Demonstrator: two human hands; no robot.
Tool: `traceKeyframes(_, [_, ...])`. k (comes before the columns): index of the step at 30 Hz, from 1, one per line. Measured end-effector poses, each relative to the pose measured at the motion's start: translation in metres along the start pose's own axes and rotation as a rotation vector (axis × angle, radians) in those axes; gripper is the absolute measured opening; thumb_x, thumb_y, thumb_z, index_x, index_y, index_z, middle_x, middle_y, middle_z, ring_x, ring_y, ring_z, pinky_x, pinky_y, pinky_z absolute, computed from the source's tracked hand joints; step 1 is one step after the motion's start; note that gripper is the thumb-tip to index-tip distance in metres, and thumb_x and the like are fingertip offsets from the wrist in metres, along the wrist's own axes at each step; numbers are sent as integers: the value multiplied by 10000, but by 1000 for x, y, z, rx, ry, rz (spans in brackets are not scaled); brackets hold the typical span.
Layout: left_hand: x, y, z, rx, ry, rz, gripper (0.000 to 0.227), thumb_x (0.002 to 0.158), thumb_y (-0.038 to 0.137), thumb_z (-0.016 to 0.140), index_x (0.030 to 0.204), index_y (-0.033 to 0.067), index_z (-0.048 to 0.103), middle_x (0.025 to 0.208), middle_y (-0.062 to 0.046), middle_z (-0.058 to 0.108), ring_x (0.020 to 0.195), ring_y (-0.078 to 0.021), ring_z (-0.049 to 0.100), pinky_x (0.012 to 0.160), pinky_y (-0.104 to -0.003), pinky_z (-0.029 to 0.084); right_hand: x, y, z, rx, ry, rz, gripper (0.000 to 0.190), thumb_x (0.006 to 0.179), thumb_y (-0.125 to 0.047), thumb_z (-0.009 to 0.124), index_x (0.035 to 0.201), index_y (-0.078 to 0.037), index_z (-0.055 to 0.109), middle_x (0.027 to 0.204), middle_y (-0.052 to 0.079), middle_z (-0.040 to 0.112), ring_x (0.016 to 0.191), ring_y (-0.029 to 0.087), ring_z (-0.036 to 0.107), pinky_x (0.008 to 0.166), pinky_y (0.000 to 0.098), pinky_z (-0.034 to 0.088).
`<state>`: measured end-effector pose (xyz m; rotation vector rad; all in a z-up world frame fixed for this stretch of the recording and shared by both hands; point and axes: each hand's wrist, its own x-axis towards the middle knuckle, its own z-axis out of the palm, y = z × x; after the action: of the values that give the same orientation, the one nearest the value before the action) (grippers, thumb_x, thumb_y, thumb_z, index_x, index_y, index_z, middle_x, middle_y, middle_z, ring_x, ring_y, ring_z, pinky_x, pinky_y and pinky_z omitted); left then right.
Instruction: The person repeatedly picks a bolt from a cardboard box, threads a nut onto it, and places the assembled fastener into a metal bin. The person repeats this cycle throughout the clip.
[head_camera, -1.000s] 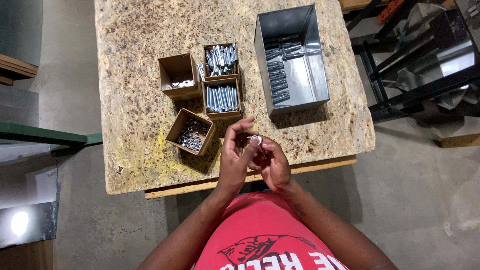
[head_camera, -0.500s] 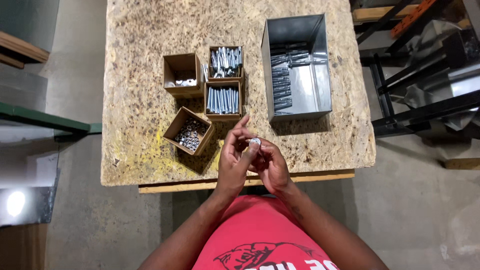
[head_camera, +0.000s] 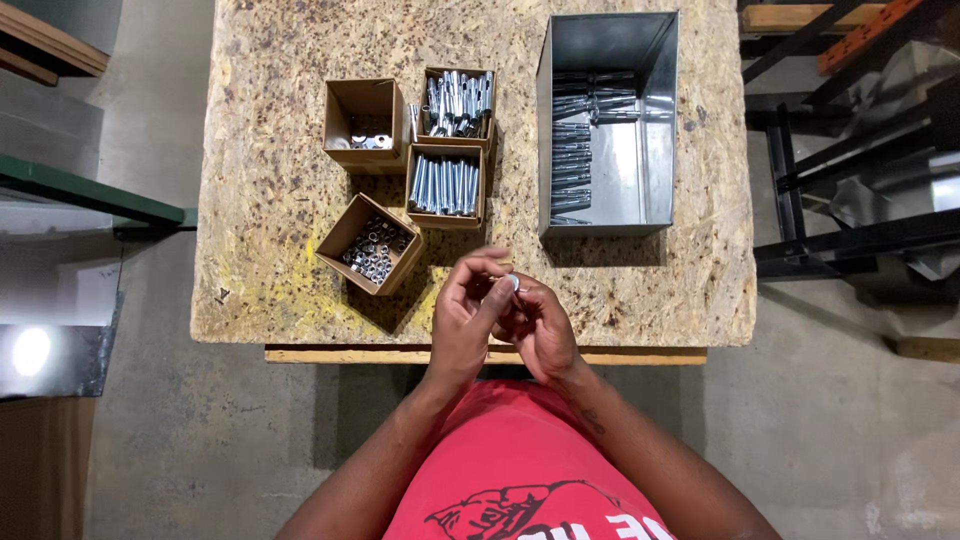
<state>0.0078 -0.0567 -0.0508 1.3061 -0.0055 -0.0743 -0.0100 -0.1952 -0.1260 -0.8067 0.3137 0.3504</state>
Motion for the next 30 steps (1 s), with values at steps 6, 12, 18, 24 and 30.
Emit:
traceKeyframes(6, [0,2,6,-35,2,-54,467,1164,419,726,1333,-12,788,1474,-212,748,1458,-289,687,1276,-451,508,8,4,-19,68,-17,20,345,1054,-286,585,1297,-89,731,839,38,580,742,96,427,588,258,414])
traceKeyframes(12, [1,-24,-19,112,33,-6,380,1186,322,715,1378,-4,750,1422,-256,726,1406,-428,688,1284,-589,506,8,-10,-24,-3,-71,72,494,1058,-277,557,1460,-22,685,979,28,587,821,83,459,624,260,459])
traceKeyframes(18, [12,-33,-85,782,286,217,299,1106,7,760,1400,-18,715,1336,-229,718,1322,-444,705,1219,-593,569,29,-60,-51,-425,-50,-71,345,1154,-233,570,1379,-8,703,1015,89,635,891,183,588,781,316,551])
traceKeyframes(24, [19,-60,-154,1570,156,137,288,1103,210,855,1383,157,811,1305,-125,814,1453,-380,735,1426,-743,229,65,-132,-89,-819,65,-336,251,1206,-184,655,1405,-51,729,1245,125,758,1183,220,718,1079,406,608])
traceKeyframes(30, [36,-70,-170,1544,136,24,124,1179,211,759,1222,291,844,970,-27,870,1395,-330,812,1452,-764,63,112,-181,-137,-1311,138,-617,200,1241,-21,655,1402,-27,772,1181,194,815,1130,373,800,1018,524,627])
